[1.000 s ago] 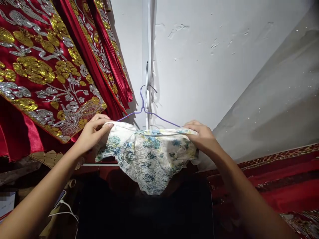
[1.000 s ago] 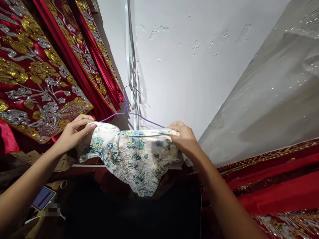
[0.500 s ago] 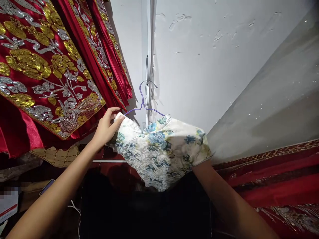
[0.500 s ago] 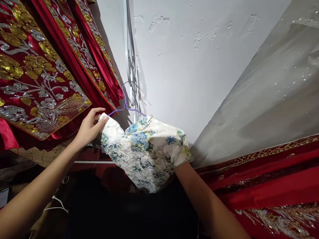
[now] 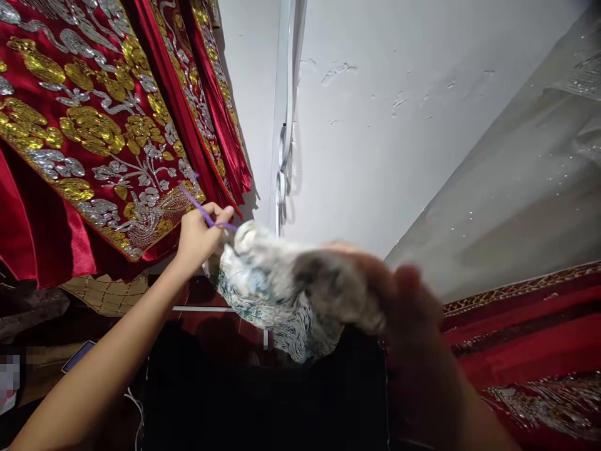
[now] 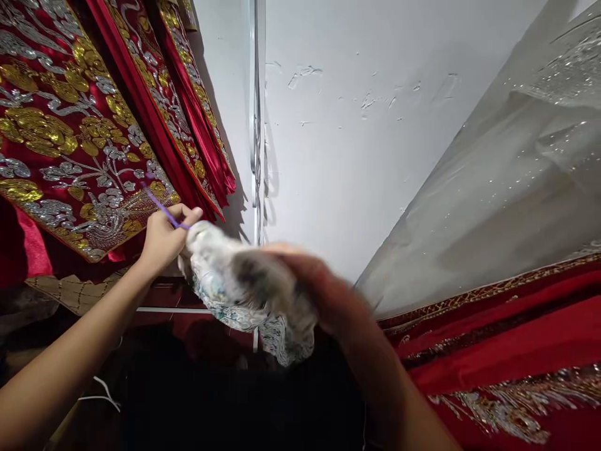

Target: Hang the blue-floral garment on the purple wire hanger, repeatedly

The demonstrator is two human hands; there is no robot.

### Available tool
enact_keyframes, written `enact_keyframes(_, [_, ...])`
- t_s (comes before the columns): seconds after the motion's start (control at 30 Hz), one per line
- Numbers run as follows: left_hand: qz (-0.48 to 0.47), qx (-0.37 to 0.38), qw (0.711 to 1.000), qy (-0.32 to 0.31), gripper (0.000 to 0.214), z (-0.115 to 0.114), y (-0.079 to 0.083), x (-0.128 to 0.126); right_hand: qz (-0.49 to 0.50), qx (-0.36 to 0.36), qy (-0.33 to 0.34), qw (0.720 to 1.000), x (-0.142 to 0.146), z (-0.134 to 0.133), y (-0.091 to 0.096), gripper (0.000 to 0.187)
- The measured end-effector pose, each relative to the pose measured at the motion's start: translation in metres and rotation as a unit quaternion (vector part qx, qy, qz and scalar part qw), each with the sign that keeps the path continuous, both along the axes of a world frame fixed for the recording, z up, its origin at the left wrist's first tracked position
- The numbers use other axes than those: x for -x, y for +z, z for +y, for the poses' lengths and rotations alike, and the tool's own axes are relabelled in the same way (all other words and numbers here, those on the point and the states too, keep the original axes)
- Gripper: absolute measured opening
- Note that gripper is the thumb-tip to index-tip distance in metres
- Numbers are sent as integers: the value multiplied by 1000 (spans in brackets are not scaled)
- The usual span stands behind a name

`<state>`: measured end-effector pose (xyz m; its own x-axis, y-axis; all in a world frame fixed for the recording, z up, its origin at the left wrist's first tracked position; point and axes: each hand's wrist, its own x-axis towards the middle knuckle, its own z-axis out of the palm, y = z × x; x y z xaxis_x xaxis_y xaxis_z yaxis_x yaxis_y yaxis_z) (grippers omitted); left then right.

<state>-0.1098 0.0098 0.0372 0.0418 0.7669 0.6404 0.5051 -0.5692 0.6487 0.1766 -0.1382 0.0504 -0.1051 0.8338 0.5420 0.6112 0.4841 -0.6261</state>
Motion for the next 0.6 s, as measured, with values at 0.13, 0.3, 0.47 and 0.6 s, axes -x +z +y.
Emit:
enact_keyframes(0.13, [-112, -16, 989, -98, 45, -18, 1, -6, -99, 99, 210, 968, 34, -6, -20, 49])
enact_keyframes(0.3, [-254, 46, 955, -145, 59, -53, 4, -31, -171, -12, 27, 985, 53, 34, -75, 99])
enact_keyframes(0.47, [-268, 162, 922, -227, 58, -64, 13, -59, -183, -154, 17, 971, 51, 60, -93, 98])
enact_keyframes(0.6, [-172, 181, 933, -260, 64, -38, -19, -56, -152, -118, 12, 981, 22, 54, -96, 79])
